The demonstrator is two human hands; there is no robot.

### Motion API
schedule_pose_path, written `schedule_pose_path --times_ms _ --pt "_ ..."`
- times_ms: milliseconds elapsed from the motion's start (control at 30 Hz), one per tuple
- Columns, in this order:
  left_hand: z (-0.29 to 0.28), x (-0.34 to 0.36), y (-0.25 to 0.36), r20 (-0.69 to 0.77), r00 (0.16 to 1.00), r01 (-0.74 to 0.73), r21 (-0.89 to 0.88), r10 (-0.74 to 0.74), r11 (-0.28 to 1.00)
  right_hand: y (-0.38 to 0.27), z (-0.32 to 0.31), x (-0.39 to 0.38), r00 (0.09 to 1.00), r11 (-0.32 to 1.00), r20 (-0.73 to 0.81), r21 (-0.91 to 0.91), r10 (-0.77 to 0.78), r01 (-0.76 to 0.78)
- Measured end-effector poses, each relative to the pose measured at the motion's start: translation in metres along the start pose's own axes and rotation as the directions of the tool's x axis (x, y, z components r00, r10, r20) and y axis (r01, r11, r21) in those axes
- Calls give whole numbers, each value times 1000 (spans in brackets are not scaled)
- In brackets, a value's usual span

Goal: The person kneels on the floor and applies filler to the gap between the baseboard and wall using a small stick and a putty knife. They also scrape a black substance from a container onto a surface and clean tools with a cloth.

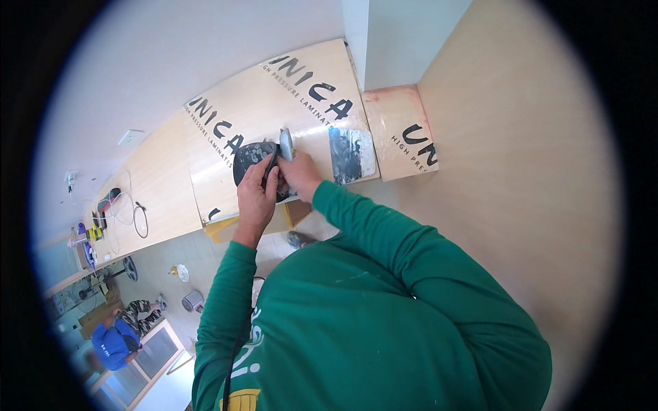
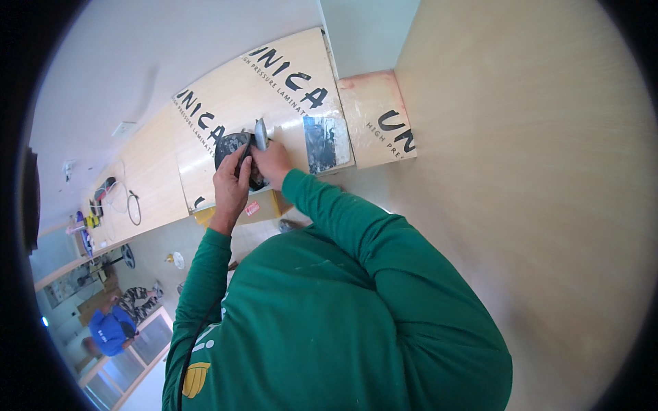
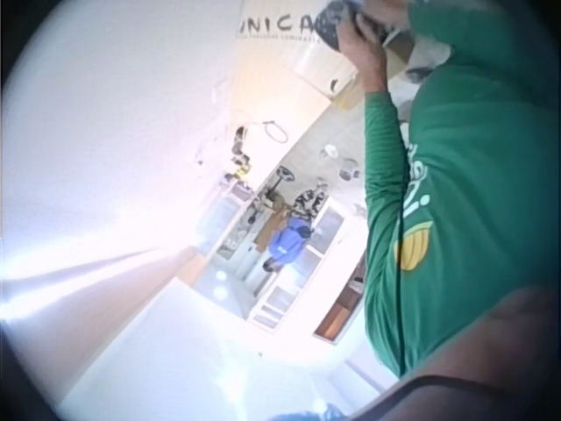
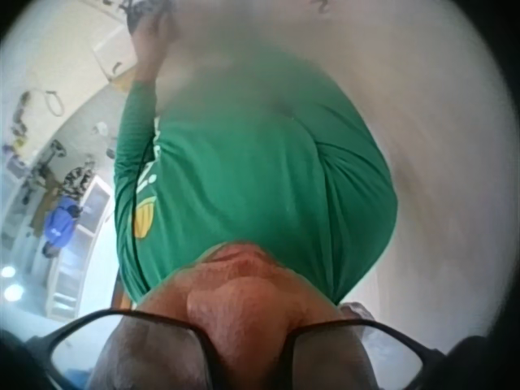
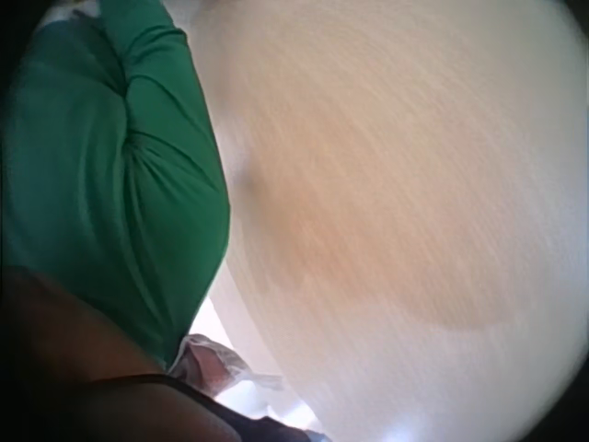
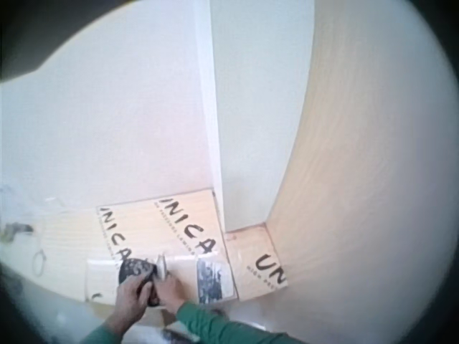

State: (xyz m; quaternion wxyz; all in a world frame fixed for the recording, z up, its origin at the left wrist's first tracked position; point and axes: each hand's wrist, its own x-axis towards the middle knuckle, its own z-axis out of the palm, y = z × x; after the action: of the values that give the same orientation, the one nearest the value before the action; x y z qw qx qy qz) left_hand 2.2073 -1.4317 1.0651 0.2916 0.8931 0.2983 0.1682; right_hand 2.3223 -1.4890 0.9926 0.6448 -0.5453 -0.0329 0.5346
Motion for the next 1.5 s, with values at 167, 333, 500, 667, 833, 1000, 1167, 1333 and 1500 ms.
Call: schedule_pose_path --times_ms 167,333,500,667,833,1000,1167,1333,1500 --pt "-8 -33 -18 0 994 112 19 -112 993 -29 -61 -18 996 970 -36 -235 -76 66" --pt "10 -67 -40 -73 978 205 119 -197 971 -20 -86 -38 909 872 -221 -431 -353 234" --pt "7 -61 -26 130 933 272 358 -336 893 -4 -75 -79 842 750 -157 -558 -516 356" --pt "21 -79 -50 99 878 450 161 -468 878 6 -48 -87 823 699 -14 -537 -568 473" --pt "31 -82 -61 132 847 532 -200 -515 823 1 -52 -54 867 710 -14 -580 -499 399" --pt "19 -89 -70 70 817 567 -278 -573 775 0 -46 -76 871 639 108 -638 -480 431" --pt "8 -87 -64 -92 885 443 -136 -457 886 27 -39 -75 834 701 -59 -577 -548 419" --pt "-12 -67 -22 -255 958 -68 245 132 967 1 -46 -16 829 741 -131 -538 -544 401" --pt "6 -57 -46 21 976 -210 362 217 908 -56 -34 28 801 548 129 -665 -585 507"
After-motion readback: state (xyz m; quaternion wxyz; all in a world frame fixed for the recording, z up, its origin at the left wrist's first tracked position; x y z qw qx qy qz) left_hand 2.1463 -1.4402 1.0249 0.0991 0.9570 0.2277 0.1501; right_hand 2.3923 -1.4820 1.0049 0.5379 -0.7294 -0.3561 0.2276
